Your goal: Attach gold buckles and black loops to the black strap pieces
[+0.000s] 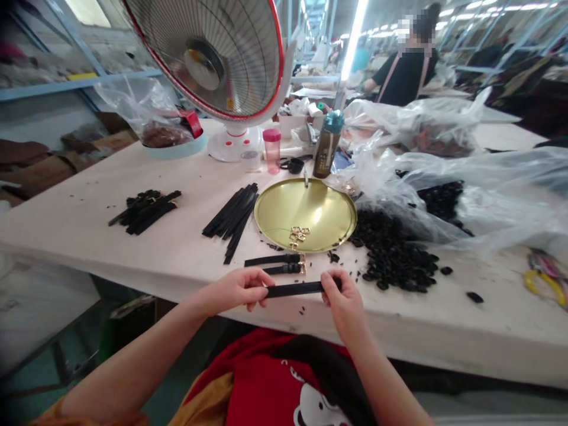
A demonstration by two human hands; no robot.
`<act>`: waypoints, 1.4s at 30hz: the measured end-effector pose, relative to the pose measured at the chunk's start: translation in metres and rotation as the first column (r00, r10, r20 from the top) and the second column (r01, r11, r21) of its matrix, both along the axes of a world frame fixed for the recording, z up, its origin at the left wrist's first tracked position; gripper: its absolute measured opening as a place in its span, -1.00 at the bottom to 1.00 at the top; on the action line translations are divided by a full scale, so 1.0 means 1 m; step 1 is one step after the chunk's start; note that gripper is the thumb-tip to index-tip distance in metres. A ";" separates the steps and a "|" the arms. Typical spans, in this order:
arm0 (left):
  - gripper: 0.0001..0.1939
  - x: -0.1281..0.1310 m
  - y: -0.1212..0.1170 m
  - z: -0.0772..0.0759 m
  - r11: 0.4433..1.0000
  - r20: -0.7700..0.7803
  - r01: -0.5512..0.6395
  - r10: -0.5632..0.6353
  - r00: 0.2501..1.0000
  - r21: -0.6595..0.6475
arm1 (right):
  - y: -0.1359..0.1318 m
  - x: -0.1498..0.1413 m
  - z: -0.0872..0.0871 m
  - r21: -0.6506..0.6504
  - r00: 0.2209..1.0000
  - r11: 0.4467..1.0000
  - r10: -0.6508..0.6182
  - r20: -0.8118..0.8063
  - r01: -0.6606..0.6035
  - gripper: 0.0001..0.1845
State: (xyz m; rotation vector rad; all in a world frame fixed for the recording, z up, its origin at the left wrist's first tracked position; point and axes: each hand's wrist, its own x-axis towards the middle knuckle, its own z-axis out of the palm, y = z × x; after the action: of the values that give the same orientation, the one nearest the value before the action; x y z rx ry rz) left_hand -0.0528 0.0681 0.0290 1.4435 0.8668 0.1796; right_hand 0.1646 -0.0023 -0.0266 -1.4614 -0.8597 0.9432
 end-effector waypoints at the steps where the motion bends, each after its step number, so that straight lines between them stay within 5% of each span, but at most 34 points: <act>1: -0.76 -0.001 -0.005 -0.002 0.998 0.047 -0.032 0.035 0.998 -0.051 | -0.008 0.002 0.002 -0.014 1.000 1.000 -0.021 0.002 0.021 -0.70; 8: -0.63 -0.006 -0.032 -0.015 0.926 0.222 -0.191 0.271 0.937 -0.324 | -0.048 0.014 0.004 -0.041 0.979 0.984 -0.171 0.108 0.176 -0.69; 13: -0.63 -0.005 -0.045 -0.025 0.872 0.282 -0.194 0.344 0.895 -0.449 | -0.056 0.018 0.001 -0.075 0.969 0.975 -0.194 0.153 0.208 -0.69; 21: -0.63 0.000 -0.044 -0.038 0.846 0.324 -0.212 0.402 0.857 -0.489 | -0.054 0.018 -0.001 -0.115 0.935 0.955 -0.237 0.263 0.274 -0.66; 30: -0.62 0.011 -0.044 -0.058 0.745 0.321 -0.294 0.559 0.764 -0.599 | -0.063 0.019 -0.005 -0.021 0.785 0.936 -0.282 0.552 0.351 -0.63; 42: -0.57 0.016 -0.042 -0.064 0.678 0.237 -0.332 0.602 0.762 -0.656 | -0.058 0.020 -0.010 -0.207 0.855 0.908 -0.239 0.460 0.364 -0.63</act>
State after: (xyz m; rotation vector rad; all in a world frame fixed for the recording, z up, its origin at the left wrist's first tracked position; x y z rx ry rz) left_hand -0.0368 0.0265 -0.0352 0.5235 0.8111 0.5714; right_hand 0.1846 -0.0598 -0.0364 -2.0399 -0.7841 0.5237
